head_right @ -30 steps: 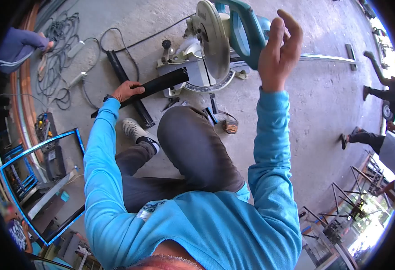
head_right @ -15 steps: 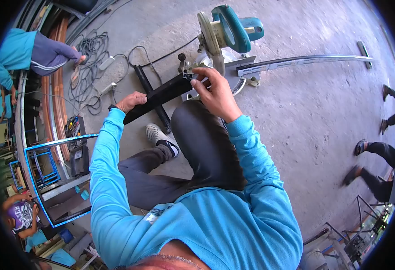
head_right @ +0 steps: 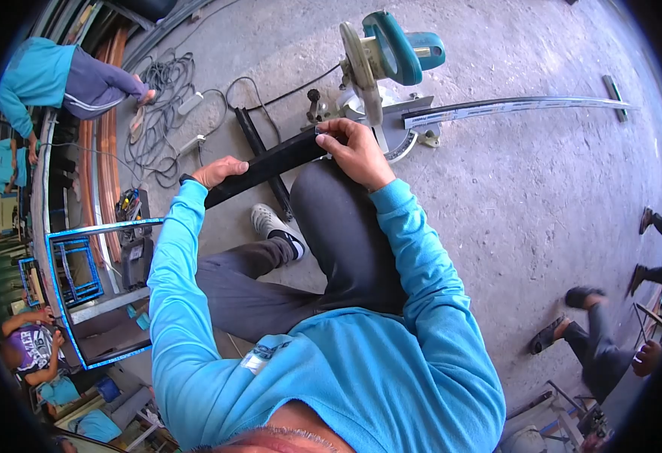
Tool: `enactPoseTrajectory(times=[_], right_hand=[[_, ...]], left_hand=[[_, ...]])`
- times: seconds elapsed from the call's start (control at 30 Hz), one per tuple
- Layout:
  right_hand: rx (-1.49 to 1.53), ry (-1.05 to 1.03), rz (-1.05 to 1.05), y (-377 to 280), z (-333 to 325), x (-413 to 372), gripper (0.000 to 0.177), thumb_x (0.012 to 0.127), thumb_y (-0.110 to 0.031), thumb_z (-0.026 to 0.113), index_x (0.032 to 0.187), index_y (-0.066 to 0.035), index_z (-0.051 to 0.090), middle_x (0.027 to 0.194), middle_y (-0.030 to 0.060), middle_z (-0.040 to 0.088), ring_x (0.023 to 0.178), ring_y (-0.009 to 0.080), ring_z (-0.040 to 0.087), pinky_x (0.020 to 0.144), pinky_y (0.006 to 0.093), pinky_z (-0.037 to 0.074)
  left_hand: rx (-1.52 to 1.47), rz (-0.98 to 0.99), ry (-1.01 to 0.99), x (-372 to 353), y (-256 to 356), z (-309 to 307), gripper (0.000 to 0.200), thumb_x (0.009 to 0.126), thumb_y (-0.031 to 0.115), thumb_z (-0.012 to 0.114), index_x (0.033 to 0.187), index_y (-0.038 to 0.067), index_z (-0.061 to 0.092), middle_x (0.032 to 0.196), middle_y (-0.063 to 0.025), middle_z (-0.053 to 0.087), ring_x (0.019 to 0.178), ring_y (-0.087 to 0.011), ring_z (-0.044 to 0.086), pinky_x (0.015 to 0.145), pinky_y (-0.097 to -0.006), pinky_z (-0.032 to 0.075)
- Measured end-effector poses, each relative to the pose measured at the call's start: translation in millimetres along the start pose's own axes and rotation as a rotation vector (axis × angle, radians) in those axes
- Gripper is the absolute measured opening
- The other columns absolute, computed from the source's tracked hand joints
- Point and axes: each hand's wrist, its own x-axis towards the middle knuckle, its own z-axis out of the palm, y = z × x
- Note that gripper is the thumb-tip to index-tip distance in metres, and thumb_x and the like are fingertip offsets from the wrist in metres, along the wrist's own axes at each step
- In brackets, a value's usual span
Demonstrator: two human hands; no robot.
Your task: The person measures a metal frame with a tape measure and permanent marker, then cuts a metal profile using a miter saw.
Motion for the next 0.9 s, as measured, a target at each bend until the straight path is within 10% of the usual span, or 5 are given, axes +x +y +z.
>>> enactPoseTrajectory(times=[0.3, 0.4, 0.7, 0.83, 0.9], right_hand=[[0.097, 0.152, 0.048, -1, -19, -27, 0.026, 0.098, -0.019, 0.074, 0.11, 0.0, 0.06, 0.092, -0.0012, 0.06, 0.085, 0.0069, 0.057, 0.078, 0.0248, 0.05], [-0.035, -0.059, 0.235, 9, -18, -18, 0.03, 0.1, -0.025, 0.071, 0.112, 0.002, 0.064, 0.091, -0.0002, 0.066, 0.086, 0.0071, 0.059, 0.081, 0.0242, 0.05], [-0.916, -0.322, -0.119, 60, 54, 65, 0.081, 0.073, -0.033, 0.086, 0.138, -0.003, 0.049, 0.116, 0.024, 0.068, 0.106, 0.0425, 0.068, 0.091, 0.0479, 0.054], [-0.964, -0.377, -0.122, 101, 45, 51, 0.056, 0.078, -0.023, 0.077, 0.125, -0.006, 0.053, 0.109, 0.0204, 0.071, 0.103, 0.0411, 0.069, 0.086, 0.0497, 0.056], [-1.008, -0.42, -0.104, 123, 40, 42, 0.049, 0.083, -0.023, 0.073, 0.125, -0.006, 0.055, 0.107, 0.0199, 0.071, 0.103, 0.0407, 0.07, 0.086, 0.05, 0.056]], left_hand=[[-0.078, 0.161, 0.316, 24, -40, -14, 0.045, 0.098, 0.049, 0.069, 0.095, 0.005, 0.074, 0.086, 0.0058, 0.063, 0.086, -0.0065, 0.053, 0.081, -0.0259, 0.044], [-0.65, 0.287, 0.78, 31, -15, -29, 0.05, 0.102, 0.044, 0.065, 0.128, 0.002, 0.066, 0.125, -0.0037, 0.068, 0.117, -0.0119, 0.061, 0.106, -0.0311, 0.047], [-1.332, 0.576, 0.814, 45, -10, -51, 0.068, 0.097, 0.075, 0.046, 0.116, 0.014, 0.065, 0.103, -0.0046, 0.072, 0.095, -0.0241, 0.069, 0.087, -0.0439, 0.056], [-0.41, -0.399, 0.804, 31, -86, -59, 0.067, 0.089, 0.075, 0.06, 0.096, 0.009, 0.07, 0.079, -0.0078, 0.072, 0.071, -0.0296, 0.07, 0.069, -0.0476, 0.058], [0.323, -0.263, 0.873, 21, -56, -42, 0.063, 0.083, 0.069, 0.071, 0.102, 0.008, 0.07, 0.086, -0.0111, 0.073, 0.077, -0.0322, 0.07, 0.072, -0.0445, 0.057]])
